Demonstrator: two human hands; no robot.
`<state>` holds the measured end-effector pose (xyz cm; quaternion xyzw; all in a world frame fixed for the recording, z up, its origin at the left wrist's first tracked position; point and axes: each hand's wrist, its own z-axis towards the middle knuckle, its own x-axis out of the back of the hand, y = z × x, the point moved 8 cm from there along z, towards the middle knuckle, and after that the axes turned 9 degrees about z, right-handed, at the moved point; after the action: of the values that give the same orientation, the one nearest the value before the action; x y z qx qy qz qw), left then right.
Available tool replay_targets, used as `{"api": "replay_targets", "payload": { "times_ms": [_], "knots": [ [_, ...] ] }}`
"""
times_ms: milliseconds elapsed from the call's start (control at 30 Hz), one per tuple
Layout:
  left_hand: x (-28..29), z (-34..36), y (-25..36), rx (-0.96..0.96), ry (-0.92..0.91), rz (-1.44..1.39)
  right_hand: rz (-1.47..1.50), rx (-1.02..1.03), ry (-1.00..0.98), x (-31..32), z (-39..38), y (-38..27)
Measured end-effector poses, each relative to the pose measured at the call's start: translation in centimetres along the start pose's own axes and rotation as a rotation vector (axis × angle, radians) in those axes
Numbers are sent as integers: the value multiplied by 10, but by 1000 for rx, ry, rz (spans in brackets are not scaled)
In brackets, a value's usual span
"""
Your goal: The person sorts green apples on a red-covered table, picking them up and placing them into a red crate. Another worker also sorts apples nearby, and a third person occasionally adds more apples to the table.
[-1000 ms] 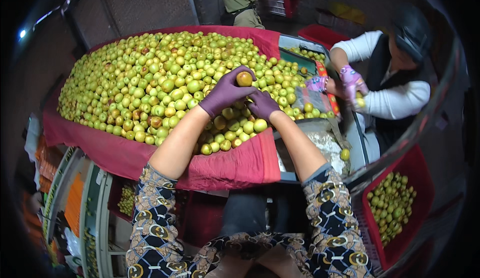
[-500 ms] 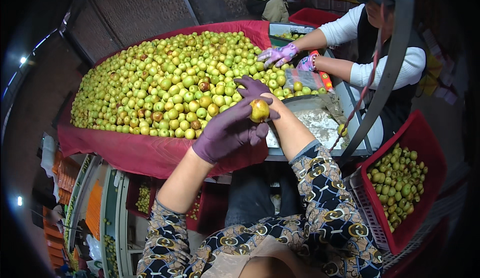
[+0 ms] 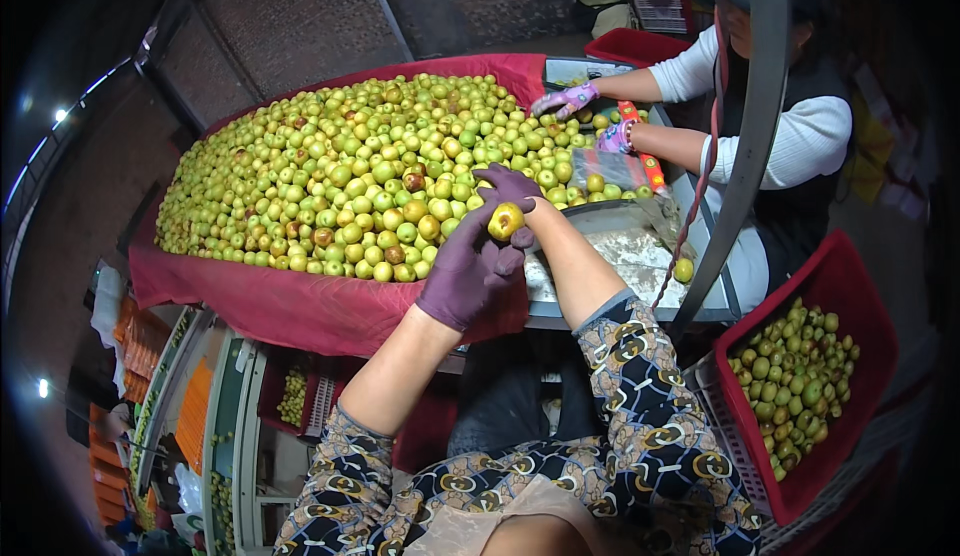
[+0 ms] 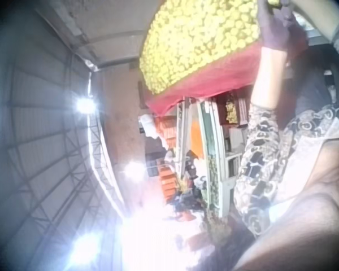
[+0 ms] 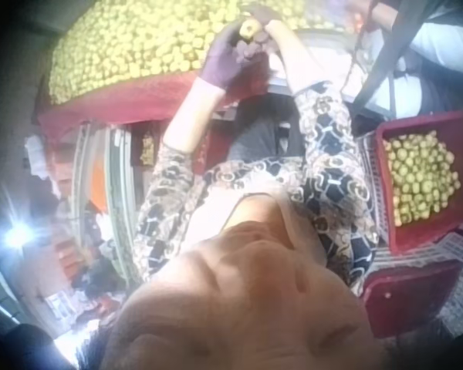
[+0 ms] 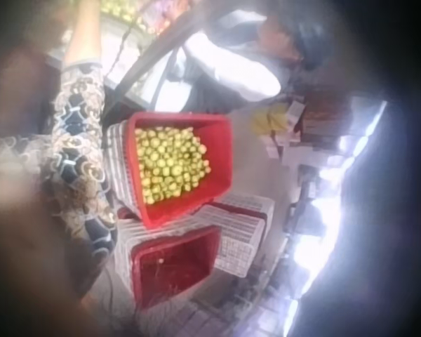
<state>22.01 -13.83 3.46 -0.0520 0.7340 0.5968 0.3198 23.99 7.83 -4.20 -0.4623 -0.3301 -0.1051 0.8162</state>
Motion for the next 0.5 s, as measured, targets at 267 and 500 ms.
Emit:
{"api": "replay_targets", "payload": {
  "times_ms": [267,500],
  "knots": [
    [-53,-15,-8,-72,-243,242,-12,-27,11,-2,4,8],
    [-79,-31,-28,26,-455,314,-38,-82,-15,-2,2,4]
  ]
}}
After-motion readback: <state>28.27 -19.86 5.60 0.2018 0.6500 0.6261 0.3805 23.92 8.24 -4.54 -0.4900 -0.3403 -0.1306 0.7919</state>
